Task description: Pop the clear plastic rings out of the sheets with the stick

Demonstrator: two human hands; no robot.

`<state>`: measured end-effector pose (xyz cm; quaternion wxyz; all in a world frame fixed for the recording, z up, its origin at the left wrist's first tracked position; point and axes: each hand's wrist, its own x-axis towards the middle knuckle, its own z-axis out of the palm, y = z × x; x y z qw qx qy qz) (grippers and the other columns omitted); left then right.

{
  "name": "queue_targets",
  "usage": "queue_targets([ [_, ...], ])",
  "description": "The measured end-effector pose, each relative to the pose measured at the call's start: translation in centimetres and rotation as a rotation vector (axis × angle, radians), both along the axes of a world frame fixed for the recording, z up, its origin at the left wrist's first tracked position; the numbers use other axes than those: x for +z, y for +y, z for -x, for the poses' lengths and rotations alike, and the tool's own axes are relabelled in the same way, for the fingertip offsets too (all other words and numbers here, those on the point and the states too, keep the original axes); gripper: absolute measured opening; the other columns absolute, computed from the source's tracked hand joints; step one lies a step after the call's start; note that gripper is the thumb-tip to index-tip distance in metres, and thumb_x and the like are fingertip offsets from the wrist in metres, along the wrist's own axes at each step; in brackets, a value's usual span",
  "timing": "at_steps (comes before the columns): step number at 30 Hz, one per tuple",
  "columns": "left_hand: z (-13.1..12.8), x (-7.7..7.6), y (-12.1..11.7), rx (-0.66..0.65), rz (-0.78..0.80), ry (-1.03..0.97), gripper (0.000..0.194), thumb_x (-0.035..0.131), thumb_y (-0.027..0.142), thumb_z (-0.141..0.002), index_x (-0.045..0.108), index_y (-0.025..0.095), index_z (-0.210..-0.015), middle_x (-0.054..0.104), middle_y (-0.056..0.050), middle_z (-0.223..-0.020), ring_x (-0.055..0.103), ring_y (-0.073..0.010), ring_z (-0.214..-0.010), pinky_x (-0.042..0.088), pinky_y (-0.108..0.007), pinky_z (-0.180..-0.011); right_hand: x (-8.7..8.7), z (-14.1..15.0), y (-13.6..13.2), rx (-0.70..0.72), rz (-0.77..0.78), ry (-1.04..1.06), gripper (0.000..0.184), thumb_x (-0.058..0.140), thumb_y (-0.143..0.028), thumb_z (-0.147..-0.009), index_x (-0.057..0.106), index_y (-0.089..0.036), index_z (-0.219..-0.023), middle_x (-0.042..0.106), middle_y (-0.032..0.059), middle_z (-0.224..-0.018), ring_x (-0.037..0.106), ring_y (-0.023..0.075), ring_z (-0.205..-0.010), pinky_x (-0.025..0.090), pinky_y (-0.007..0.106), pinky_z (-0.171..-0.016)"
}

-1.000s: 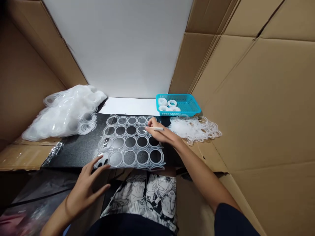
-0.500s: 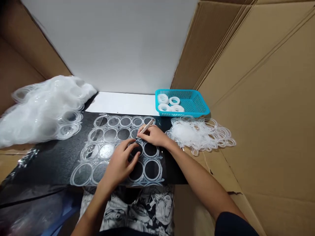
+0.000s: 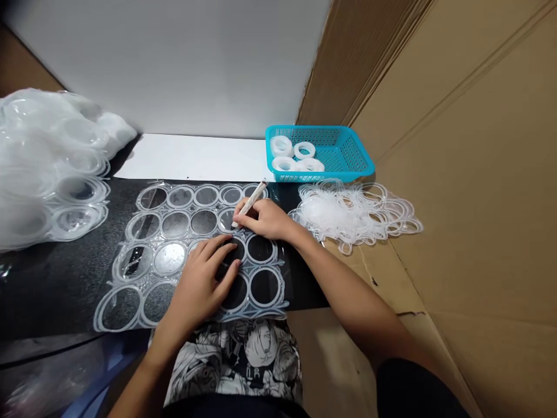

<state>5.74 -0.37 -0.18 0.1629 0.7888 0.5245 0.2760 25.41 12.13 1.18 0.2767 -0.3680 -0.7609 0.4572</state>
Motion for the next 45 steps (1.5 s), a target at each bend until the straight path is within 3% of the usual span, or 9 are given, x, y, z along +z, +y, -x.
queue_targets([
  [8, -0.4, 0.2, 0.2, 0.033, 0.001, 0.065, 0.028, 0.056, 0.032, -0.102, 0.06, 0.021, -0.128, 0.06, -0.012, -0.147, 0.054, -0.0331, -0.132, 0.046, -0.052, -0.105, 0.5, -0.1, -0.5, 0.111, -0.324, -0.122, 0.019, 0.06, -0.032, -0.101, 0.074, -0.02, -0.098, 0.077, 0.0045, -0.102, 0.071, 0.0187, -0.094, 0.054, 0.033, -0.092],
  [11, -0.7, 0.2, 0.3, 0.045, -0.006, 0.1, 0.031, 0.056, 0.033, -0.102, 0.058, 0.021, -0.131, 0.061, -0.013, -0.147, 0.055, -0.034, -0.131, 0.046, -0.051, -0.102, 0.0, -0.1, -0.8, 0.23, -0.478, -0.126, 0.025, 0.052, -0.03, -0.106, 0.075, -0.021, -0.112, 0.078, 0.0075, -0.116, 0.071, 0.0205, -0.111, 0.055, 0.037, -0.1],
  [16, -0.7, 0.1, 0.3, 0.048, -0.024, 0.132, 0.037, 0.055, 0.034, -0.103, 0.054, 0.021, -0.138, 0.06, -0.014, -0.147, 0.054, -0.0341, -0.132, 0.045, -0.05, -0.103, -1.5, 0.0, -0.7, 0.241, -0.671, -0.214, 0.03, 0.05, -0.032, -0.107, 0.074, -0.021, -0.121, 0.075, 0.0107, -0.129, 0.072, 0.0232, -0.116, 0.057, 0.043, -0.1],
  [20, -0.6, 0.1, 0.3, 0.036, -0.022, 0.134, 0.035, 0.054, 0.034, -0.103, 0.056, 0.021, -0.136, 0.06, -0.014, -0.148, 0.053, -0.0343, -0.133, 0.045, -0.052, -0.102, -1.7, 0.2, -0.4, 0.206, -0.594, -0.135, 0.03, 0.051, -0.034, -0.107, 0.076, -0.02, -0.116, 0.079, 0.0101, -0.119, 0.073, 0.023, -0.113, 0.057, 0.043, -0.1],
  [24, -0.4, 0.0, 0.2, 0.025, -0.009, 0.05, 0.027, 0.056, 0.03, -0.102, 0.06, 0.022, -0.128, 0.063, -0.011, -0.145, 0.054, -0.0324, -0.132, 0.047, -0.051, -0.104, -1.0, 0.2, -0.5, 0.008, -0.289, -0.034, 0.027, 0.057, -0.037, -0.103, 0.079, -0.021, -0.108, 0.081, 0.0065, -0.111, 0.076, 0.0196, -0.101, 0.059, 0.036, -0.094],
  [27, -0.2, -0.1, 0.1, 0.019, -0.012, -0.015, 0.025, 0.056, 0.026, -0.102, 0.062, 0.021, -0.125, 0.065, -0.01, -0.142, 0.056, -0.0304, -0.131, 0.047, -0.05, -0.108, -0.5, 0.1, -0.5, -0.025, -0.146, -0.002, 0.027, 0.063, -0.04, -0.099, 0.081, -0.021, -0.106, 0.081, 0.0057, -0.111, 0.075, 0.0197, -0.1, 0.059, 0.035, -0.092],
  [31, -0.2, -0.1, 0.1, 0.02, -0.015, -0.019, 0.026, 0.057, 0.026, -0.101, 0.061, 0.021, -0.126, 0.065, -0.01, -0.142, 0.056, -0.0306, -0.131, 0.047, -0.051, -0.108, -0.3, -0.2, -0.4, 0.012, -0.157, -0.074, 0.019, 0.07, -0.034, -0.095, 0.082, -0.023, -0.104, 0.082, 0.0042, -0.111, 0.074, 0.0209, -0.106, 0.056, 0.037, -0.099],
  [40, -0.2, -0.2, 0.2, 0.02, -0.013, 0.02, 0.025, 0.057, 0.027, -0.102, 0.06, 0.02, -0.126, 0.064, -0.011, -0.143, 0.055, -0.0305, -0.132, 0.046, -0.05, -0.108, -0.2, -0.3, -0.5, 0.008, -0.196, -0.061, 0.016, 0.069, -0.03, -0.096, 0.081, -0.02, -0.094, 0.082, 0.0037, -0.103, 0.075, 0.0195, -0.096, 0.057, 0.035, -0.093],
  [45, -0.4, 0.3, 0.2, 0.025, 0.009, 0.082, 0.026, 0.056, 0.028, -0.102, 0.058, 0.02, -0.127, 0.062, -0.011, -0.146, 0.054, -0.031, -0.133, 0.045, -0.05, -0.107, -0.3, -0.3, -0.5, 0.088, -0.326, -0.086, 0.017, 0.065, -0.029, -0.099, 0.079, -0.02, -0.1, 0.081, 0.0042, -0.104, 0.075, 0.0187, -0.098, 0.058, 0.036, -0.093],
])
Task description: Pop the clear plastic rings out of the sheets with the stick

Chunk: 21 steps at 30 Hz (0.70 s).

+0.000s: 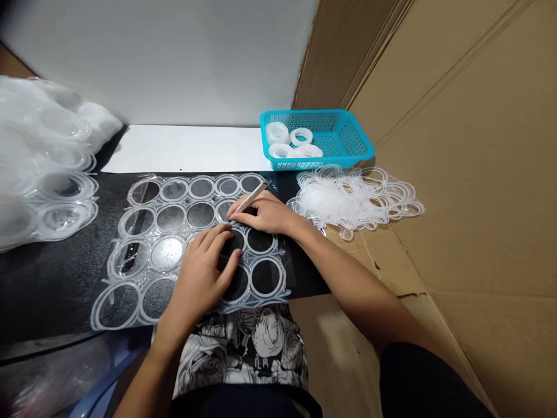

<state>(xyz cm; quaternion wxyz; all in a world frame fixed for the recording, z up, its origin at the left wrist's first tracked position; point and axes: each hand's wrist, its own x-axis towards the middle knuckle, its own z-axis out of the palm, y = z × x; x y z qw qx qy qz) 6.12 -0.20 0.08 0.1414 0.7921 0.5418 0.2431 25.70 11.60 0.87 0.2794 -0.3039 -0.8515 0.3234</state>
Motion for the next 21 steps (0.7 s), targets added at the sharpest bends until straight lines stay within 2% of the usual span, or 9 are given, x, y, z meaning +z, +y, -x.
queue_targets([
  [5, -0.3, 0.4, 0.1, 0.014, 0.004, 0.075, 0.026, 0.055, 0.031, -0.103, 0.058, 0.019, -0.126, 0.06, -0.011, -0.148, 0.054, -0.0313, -0.133, 0.045, -0.05, -0.105, -0.9, 0.3, -0.1, 0.138, -0.326, -0.08, 0.025, 0.052, -0.027, -0.106, 0.074, -0.021, -0.117, 0.078, 0.0076, -0.118, 0.072, 0.0192, -0.111, 0.057, 0.037, -0.097],
  [8, -0.3, 0.3, 0.1, 0.019, -0.002, 0.095, 0.028, 0.054, 0.032, -0.104, 0.057, 0.019, -0.129, 0.059, -0.012, -0.148, 0.053, -0.0315, -0.134, 0.044, -0.05, -0.106, -1.4, 0.4, -0.1, 0.121, -0.521, -0.193, 0.026, 0.052, -0.025, -0.106, 0.072, -0.02, -0.122, 0.077, 0.0103, -0.124, 0.072, 0.0218, -0.109, 0.056, 0.04, -0.092],
  [11, -0.3, 0.3, 0.0, 0.019, -0.012, 0.101, 0.029, 0.053, 0.033, -0.104, 0.058, 0.019, -0.129, 0.059, -0.013, -0.148, 0.052, -0.0317, -0.136, 0.043, -0.05, -0.107, -1.3, 0.5, 0.2, 0.024, -0.637, -0.31, 0.027, 0.052, -0.022, -0.106, 0.071, -0.02, -0.125, 0.076, 0.0106, -0.128, 0.072, 0.0217, -0.103, 0.052, 0.038, -0.088],
  [15, -0.2, 0.1, 0.0, 0.014, -0.024, 0.095, 0.029, 0.053, 0.033, -0.104, 0.059, 0.018, -0.129, 0.059, -0.013, -0.148, 0.052, -0.0316, -0.136, 0.044, -0.05, -0.108, 0.0, 1.2, 1.7, -0.096, -0.673, -0.414, 0.029, 0.049, -0.019, -0.106, 0.07, -0.019, -0.127, 0.076, 0.0091, -0.127, 0.07, 0.0214, -0.102, 0.046, 0.037, -0.087],
  [21, -0.2, -0.1, 0.0, 0.005, -0.026, 0.09, 0.028, 0.053, 0.033, -0.104, 0.059, 0.019, -0.128, 0.059, -0.013, -0.148, 0.053, -0.0325, -0.134, 0.046, -0.051, -0.106, 2.2, 2.5, 6.8, -0.312, -0.543, -0.392, 0.033, 0.047, -0.016, -0.103, 0.072, -0.017, -0.126, 0.077, 0.0103, -0.123, 0.07, 0.0244, -0.106, 0.045, 0.04, -0.092],
])
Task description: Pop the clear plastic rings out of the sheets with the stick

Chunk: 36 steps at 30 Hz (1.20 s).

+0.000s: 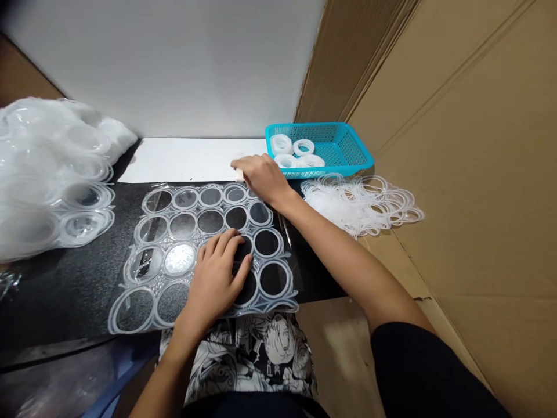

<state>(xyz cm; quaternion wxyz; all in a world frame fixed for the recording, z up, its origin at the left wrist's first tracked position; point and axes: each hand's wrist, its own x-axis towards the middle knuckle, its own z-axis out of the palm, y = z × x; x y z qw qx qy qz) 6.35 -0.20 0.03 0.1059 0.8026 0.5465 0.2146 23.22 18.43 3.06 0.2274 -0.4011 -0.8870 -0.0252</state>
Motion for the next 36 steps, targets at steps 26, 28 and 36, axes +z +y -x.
queue_targets([
  [26, -5.5, -0.4, -0.5, -0.178, 0.012, 0.089, 0.061, 0.047, 0.047, -0.105, 0.048, 0.013, -0.155, 0.035, -0.012, -0.17, 0.026, -0.0365, -0.159, 0.032, -0.057, -0.128, 6.6, -10.6, -10.0, -0.077, 0.608, 0.186, 0.02, 0.066, -0.041, -0.098, 0.082, -0.032, -0.106, 0.08, 0.0012, -0.11, 0.075, 0.0244, -0.104, 0.06, 0.04, -0.095],
  [28, -5.4, -0.4, -0.6, -0.174, 0.005, 0.076, 0.06, 0.048, 0.046, -0.105, 0.049, 0.013, -0.154, 0.037, -0.013, -0.169, 0.028, -0.0365, -0.159, 0.033, -0.057, -0.128, 4.3, -8.9, -8.0, 0.049, 0.65, 0.258, 0.019, 0.067, -0.037, -0.098, 0.082, -0.029, -0.105, 0.081, 0.0018, -0.111, 0.075, 0.0226, -0.104, 0.059, 0.038, -0.095],
  [36, -5.6, 0.0, -0.4, -0.143, 0.001, 0.045, 0.053, 0.052, 0.043, -0.103, 0.055, 0.014, -0.148, 0.046, -0.017, -0.163, 0.039, -0.0366, -0.154, 0.036, -0.058, -0.125, -1.1, -8.7, -6.7, 0.12, 0.749, 0.475, 0.016, 0.069, -0.033, -0.097, 0.081, -0.022, -0.098, 0.081, 0.0039, -0.104, 0.076, 0.0191, -0.097, 0.059, 0.033, -0.09],
])
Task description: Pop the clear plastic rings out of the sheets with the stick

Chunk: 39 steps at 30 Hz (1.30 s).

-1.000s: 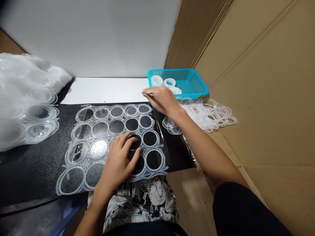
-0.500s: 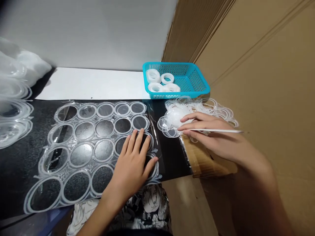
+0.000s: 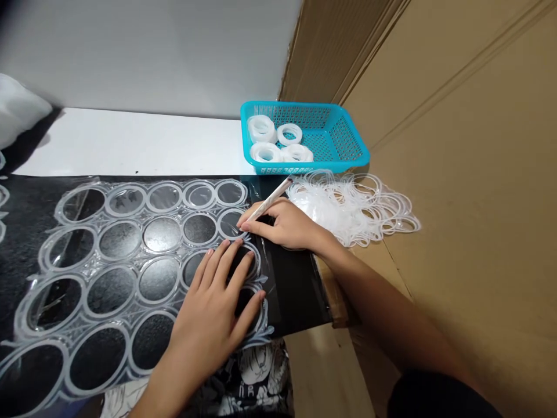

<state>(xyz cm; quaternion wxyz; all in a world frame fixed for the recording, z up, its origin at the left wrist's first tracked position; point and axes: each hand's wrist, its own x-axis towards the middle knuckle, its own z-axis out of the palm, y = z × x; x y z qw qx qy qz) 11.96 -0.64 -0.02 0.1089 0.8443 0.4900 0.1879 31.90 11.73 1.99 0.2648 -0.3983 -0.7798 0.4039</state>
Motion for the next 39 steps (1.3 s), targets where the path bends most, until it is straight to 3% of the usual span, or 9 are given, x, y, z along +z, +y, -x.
queue_targets([
  [12, 0.0, 0.1, 0.1, -0.008, 0.0, -0.007, 0.052, 0.055, 0.039, -0.101, 0.053, 0.013, -0.146, 0.047, -0.021, -0.159, 0.04, -0.0382, -0.15, 0.04, -0.059, -0.122, -0.3, 0.0, -0.3, 0.075, -0.126, -0.045, 0.015, 0.065, -0.029, -0.1, 0.08, -0.026, -0.101, 0.081, 0.0025, -0.107, 0.074, 0.02, -0.103, 0.057, 0.039, -0.098],
  [16, -0.2, 0.2, 0.2, 0.005, 0.004, 0.012, 0.052, 0.054, 0.041, -0.101, 0.054, 0.013, -0.144, 0.049, -0.022, -0.157, 0.044, -0.0388, -0.147, 0.04, -0.059, -0.121, -0.2, -0.1, -0.8, 0.181, -0.31, -0.151, 0.02, 0.059, -0.026, -0.104, 0.078, -0.025, -0.108, 0.081, 0.0028, -0.108, 0.073, 0.0196, -0.104, 0.055, 0.037, -0.096],
  [22, -0.3, 0.1, 0.2, 0.023, -0.009, 0.039, 0.056, 0.05, 0.045, -0.102, 0.054, 0.009, -0.144, 0.053, -0.024, -0.153, 0.047, -0.0394, -0.145, 0.038, -0.058, -0.121, -1.3, -0.2, -1.6, 0.228, -0.677, -0.332, 0.029, 0.05, -0.025, -0.107, 0.073, -0.024, -0.125, 0.073, 0.0097, -0.135, 0.071, 0.0235, -0.116, 0.054, 0.039, -0.091],
  [26, -0.3, 0.0, 0.2, 0.015, -0.009, 0.014, 0.055, 0.052, 0.044, -0.102, 0.056, 0.008, -0.142, 0.052, -0.025, -0.152, 0.047, -0.0415, -0.144, 0.038, -0.059, -0.121, -1.0, 0.8, -0.6, 0.114, -0.785, -0.477, 0.031, 0.048, -0.025, -0.108, 0.072, -0.026, -0.128, 0.073, 0.009, -0.135, 0.072, 0.0238, -0.111, 0.052, 0.04, -0.088],
  [33, -0.1, 0.0, 0.1, -0.001, 0.003, -0.02, 0.05, 0.054, 0.042, -0.102, 0.058, 0.011, -0.142, 0.051, -0.022, -0.154, 0.045, -0.0394, -0.146, 0.036, -0.058, -0.123, 3.4, 2.1, 2.8, -0.237, -0.748, -0.502, 0.033, 0.043, -0.027, -0.11, 0.071, -0.024, -0.127, 0.076, 0.0066, -0.127, 0.07, 0.0274, -0.115, 0.047, 0.048, -0.103],
  [36, 0.2, 0.1, 0.1, -0.012, 0.004, -0.047, 0.05, 0.054, 0.04, -0.102, 0.056, 0.012, -0.144, 0.052, -0.02, -0.154, 0.044, -0.0379, -0.147, 0.037, -0.057, -0.123, 4.7, 0.4, 2.0, -0.408, -0.731, -0.419, 0.03, 0.046, -0.031, -0.109, 0.073, -0.027, -0.123, 0.076, 0.0053, -0.125, 0.069, 0.0283, -0.119, 0.049, 0.048, -0.105],
  [39, 0.4, 0.0, 0.1, -0.022, 0.006, -0.07, 0.049, 0.054, 0.038, -0.102, 0.056, 0.012, -0.144, 0.052, -0.019, -0.154, 0.043, -0.0373, -0.147, 0.038, -0.057, -0.124, 4.9, -3.1, -1.1, -0.571, -0.677, -0.443, 0.024, 0.056, -0.036, -0.105, 0.078, -0.031, -0.114, 0.08, 0.0039, -0.115, 0.072, 0.0301, -0.115, 0.053, 0.05, -0.104],
])
